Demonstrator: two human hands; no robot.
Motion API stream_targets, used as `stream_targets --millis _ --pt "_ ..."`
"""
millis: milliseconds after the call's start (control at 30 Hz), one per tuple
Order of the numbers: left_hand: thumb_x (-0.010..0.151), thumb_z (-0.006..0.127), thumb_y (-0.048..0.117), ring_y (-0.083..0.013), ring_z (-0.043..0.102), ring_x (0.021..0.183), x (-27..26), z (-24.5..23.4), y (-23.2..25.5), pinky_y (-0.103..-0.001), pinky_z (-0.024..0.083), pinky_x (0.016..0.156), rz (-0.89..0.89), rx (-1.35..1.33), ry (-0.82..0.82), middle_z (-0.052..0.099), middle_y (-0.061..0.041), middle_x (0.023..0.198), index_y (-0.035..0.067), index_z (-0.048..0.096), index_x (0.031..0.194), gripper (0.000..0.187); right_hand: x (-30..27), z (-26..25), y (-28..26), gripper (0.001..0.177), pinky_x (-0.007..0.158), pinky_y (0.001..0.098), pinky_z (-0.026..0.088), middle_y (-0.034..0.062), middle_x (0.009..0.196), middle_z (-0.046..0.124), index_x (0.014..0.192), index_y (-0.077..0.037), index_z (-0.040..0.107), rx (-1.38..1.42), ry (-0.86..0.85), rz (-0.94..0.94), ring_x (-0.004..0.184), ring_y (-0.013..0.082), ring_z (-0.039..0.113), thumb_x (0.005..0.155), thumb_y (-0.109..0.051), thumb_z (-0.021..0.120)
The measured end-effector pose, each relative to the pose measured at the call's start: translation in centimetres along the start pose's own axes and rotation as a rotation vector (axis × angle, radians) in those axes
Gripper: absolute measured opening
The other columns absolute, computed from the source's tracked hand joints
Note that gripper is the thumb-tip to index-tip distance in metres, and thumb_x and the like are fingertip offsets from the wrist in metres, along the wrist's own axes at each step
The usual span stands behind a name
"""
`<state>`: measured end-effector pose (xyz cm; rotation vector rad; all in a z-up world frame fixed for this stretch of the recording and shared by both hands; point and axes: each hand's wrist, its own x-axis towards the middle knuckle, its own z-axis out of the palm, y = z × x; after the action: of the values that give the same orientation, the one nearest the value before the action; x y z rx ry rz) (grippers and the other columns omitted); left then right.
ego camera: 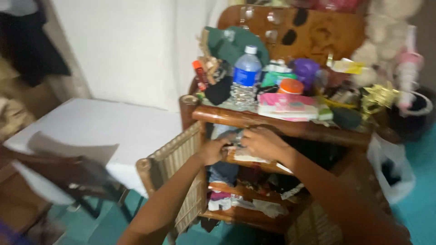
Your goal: The recorder is seen folding various items of clothing on a bed and placing them into a wooden wardrobe.
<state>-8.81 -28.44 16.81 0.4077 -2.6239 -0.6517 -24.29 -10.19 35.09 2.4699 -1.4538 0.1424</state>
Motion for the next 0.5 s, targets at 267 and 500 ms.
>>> stream_targets --millis 267,500 --pt "0.083 0.062 0.017 -0.0406 0.055 0.125 -10.4 -9.8 2.0 -0.052 0.044 0.103 -0.35 0.634 0.373 0.057 -0.018 0.14 0.013 0.058 0.136 0.054 3.4 0.9 1.7 0.01 0.078 0.0462 0.052 0.0099 0.095 0.065 0.09 -0.012 0.071 0.162 0.091 -0.023 0.089 0.034 0.065 0.081 -0.014 0.067" --pt "0.094 0.056 0.02 -0.0411 0.046 0.135 -18.3 -10.2 0.7 -0.058 0.033 0.114 -0.798 0.742 0.234 0.058 -0.015 0.133 0.015 0.055 0.143 0.049 8.8 4.6 -3.4 0.012 0.082 0.0428 0.053 0.01 0.099 0.066 0.094 -0.009 0.07 0.449 0.204 -0.028 0.094 0.0319 0.066 0.084 -0.006 0.064"
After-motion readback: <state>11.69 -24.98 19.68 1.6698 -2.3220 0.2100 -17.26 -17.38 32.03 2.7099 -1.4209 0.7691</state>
